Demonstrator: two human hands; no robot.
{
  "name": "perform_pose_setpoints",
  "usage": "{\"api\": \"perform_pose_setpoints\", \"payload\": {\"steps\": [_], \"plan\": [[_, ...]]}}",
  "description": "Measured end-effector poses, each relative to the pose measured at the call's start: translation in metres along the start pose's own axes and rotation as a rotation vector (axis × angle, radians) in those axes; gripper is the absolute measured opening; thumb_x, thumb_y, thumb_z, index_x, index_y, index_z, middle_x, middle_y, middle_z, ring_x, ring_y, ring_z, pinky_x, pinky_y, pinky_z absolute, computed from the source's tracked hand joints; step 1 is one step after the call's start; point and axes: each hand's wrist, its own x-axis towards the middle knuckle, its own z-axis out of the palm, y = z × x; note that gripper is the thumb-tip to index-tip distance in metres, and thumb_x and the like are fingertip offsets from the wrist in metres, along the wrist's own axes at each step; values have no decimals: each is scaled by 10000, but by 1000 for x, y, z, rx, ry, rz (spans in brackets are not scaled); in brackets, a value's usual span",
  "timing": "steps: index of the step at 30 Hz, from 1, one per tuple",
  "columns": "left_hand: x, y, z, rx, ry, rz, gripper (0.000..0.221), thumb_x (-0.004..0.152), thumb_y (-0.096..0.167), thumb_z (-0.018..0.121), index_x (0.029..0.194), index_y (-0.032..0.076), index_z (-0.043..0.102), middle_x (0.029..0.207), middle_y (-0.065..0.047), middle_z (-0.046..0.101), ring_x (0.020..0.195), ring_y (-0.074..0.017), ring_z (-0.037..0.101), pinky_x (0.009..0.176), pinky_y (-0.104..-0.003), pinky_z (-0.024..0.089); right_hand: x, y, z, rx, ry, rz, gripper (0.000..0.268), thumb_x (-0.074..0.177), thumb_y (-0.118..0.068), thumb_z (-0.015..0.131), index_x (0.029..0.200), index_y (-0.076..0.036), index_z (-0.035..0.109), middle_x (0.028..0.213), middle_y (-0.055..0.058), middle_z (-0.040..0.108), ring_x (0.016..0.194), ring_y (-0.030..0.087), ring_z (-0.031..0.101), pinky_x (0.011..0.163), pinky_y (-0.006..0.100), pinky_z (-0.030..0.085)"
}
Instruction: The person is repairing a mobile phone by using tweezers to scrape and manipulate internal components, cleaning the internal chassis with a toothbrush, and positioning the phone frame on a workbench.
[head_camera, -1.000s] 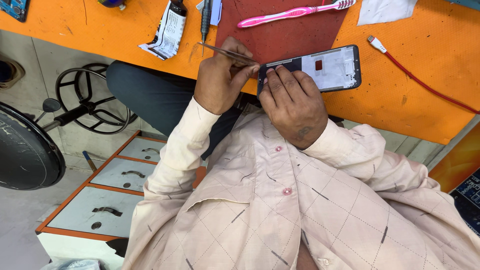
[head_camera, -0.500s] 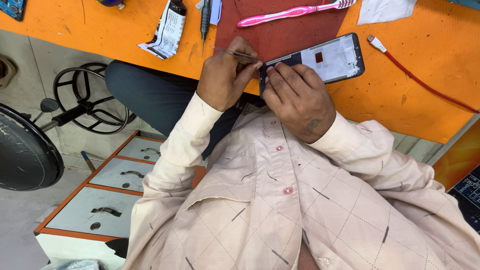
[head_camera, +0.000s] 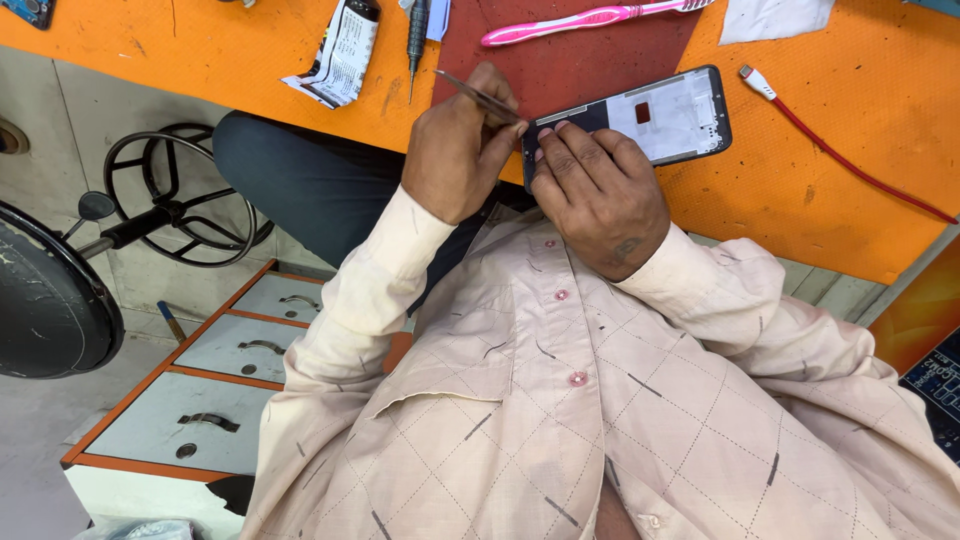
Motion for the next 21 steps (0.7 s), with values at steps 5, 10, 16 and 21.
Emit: {"api": "perform_pose_setpoints", "payload": {"steps": [5,10,16,21], "plan": [[0,-8,3,-33,43,21,237,973,73,752,1051,41,529,890,-89,748,851,-214,792,711,-318,609,-1,1,1,-8,5,-17,89,998,-108,667,1009,-33,715,1190,148,745,1179,247,683,954,369,513],[8,-17,-1,16,-33,83,215,964,119,791,1021,48,597,846,-101,747,791,-233,777,685,-342,581,-2,3,2,-1,-1,-36,83,998,-104,665,999,-38,714,1184,146,747,1168,244,684,945,374,512],[1,-9,0,28,-21,57,203,973,98,766,1019,44,576,843,-93,745,808,-227,783,686,-332,582,-2,-1,2,-1,-3,-6,83,993,-104,665,1004,-37,713,1195,144,741,1186,247,680,958,376,517],[-2,-6,4,-44,33,47,197,974,74,750,1032,44,564,878,-84,753,833,-201,795,708,-305,606,-3,1,2,-14,14,-25,97,1001,-111,664,1016,-32,718,1197,152,743,1186,249,678,957,371,515]]}}
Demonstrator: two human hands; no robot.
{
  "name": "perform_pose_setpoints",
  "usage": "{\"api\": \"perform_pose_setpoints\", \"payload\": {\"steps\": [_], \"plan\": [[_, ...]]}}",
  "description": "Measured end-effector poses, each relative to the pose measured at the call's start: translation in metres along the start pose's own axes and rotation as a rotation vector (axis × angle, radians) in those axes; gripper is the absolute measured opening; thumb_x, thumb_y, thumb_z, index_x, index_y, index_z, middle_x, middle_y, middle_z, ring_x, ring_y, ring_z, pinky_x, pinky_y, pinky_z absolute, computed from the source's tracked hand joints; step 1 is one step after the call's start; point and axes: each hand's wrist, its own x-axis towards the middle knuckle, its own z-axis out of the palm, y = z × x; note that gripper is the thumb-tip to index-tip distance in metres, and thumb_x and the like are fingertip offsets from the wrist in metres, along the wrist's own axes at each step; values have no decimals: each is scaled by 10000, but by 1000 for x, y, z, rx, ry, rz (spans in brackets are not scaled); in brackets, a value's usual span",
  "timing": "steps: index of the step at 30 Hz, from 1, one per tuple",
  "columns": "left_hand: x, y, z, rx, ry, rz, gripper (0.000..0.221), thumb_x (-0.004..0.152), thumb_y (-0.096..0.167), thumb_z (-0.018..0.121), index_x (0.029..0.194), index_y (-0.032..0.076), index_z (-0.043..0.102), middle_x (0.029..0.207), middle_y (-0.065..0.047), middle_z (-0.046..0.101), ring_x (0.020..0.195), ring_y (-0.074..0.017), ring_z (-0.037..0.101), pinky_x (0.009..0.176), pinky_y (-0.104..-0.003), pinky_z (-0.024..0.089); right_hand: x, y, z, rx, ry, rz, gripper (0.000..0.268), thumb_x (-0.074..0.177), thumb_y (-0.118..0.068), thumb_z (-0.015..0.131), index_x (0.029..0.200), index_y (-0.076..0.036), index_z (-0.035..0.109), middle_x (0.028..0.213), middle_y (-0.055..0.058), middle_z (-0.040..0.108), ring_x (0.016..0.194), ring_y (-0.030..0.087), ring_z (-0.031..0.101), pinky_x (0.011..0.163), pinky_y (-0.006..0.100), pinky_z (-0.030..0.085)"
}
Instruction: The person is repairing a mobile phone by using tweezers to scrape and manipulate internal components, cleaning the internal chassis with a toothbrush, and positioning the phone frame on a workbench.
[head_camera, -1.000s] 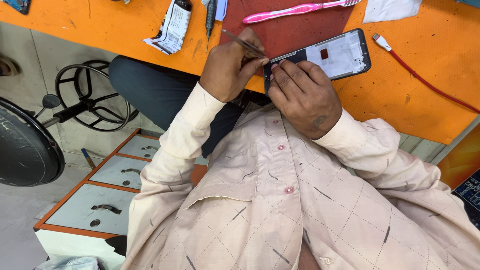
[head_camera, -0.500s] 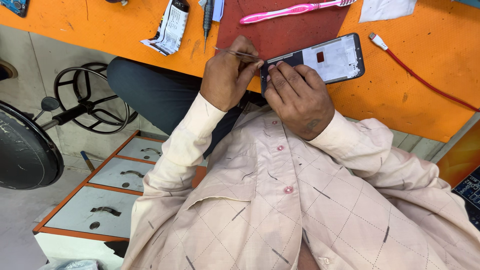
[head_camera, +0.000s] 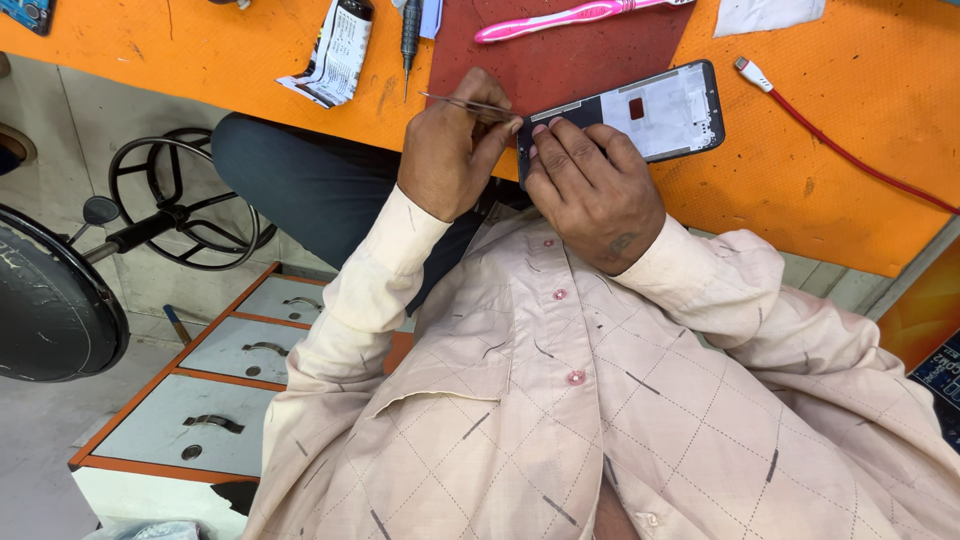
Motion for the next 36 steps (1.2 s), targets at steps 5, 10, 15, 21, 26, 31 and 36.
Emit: {"api": "perform_pose_setpoints", "payload": {"steps": [5,10,15,21,26,31,36], "plan": [[4,-10,1,22,15,5,207,970,79,782,1020,39,585,829,-76,736,766,-170,775,664,-296,581,-2,3,1,-14,4,-19,81,1008,-116,673,996,-46,713,1190,138,750,1177,238,683,944,365,508],[-3,-22,-4,-249,18,86,199,990,-20,796,1069,25,620,1015,-86,703,940,-147,734,806,-275,605,-7,14,2,14,24,-32,75,1015,-118,681,1023,-61,730,1212,114,751,1193,222,684,985,365,502],[-16,-21,3,-329,40,-12,206,990,-42,750,1130,14,610,1095,-80,732,1074,-158,767,925,-275,644,-12,21,9,49,77,-80,63,1014,-121,710,956,-96,717,1227,92,757,1182,223,692,990,373,501],[-13,-16,3,-258,14,-18,224,976,-17,748,1151,5,610,1084,-98,746,1056,-168,775,891,-271,653,-13,21,12,61,81,-74,68,1026,-118,716,964,-89,719,1235,89,751,1187,222,690,994,377,504],[-7,-12,3,-157,5,-48,207,965,29,773,1116,18,632,1024,-83,781,982,-156,795,816,-259,643,-13,22,12,78,75,-70,67,1021,-119,714,963,-86,718,1241,91,751,1198,229,690,985,376,504],[0,-12,-1,-104,-42,-30,199,956,32,791,1082,9,638,980,-92,771,899,-158,794,761,-263,623,-14,24,13,94,82,-71,60,1023,-105,711,971,-76,720,1246,96,754,1210,231,687,983,371,501],[4,-16,-10,-213,-110,-7,194,971,15,768,1104,9,627,991,-85,766,960,-166,805,821,-256,651,-15,26,12,111,79,-74,51,1023,-106,711,979,-83,725,1246,87,753,1226,225,685,1000,368,501]]}}
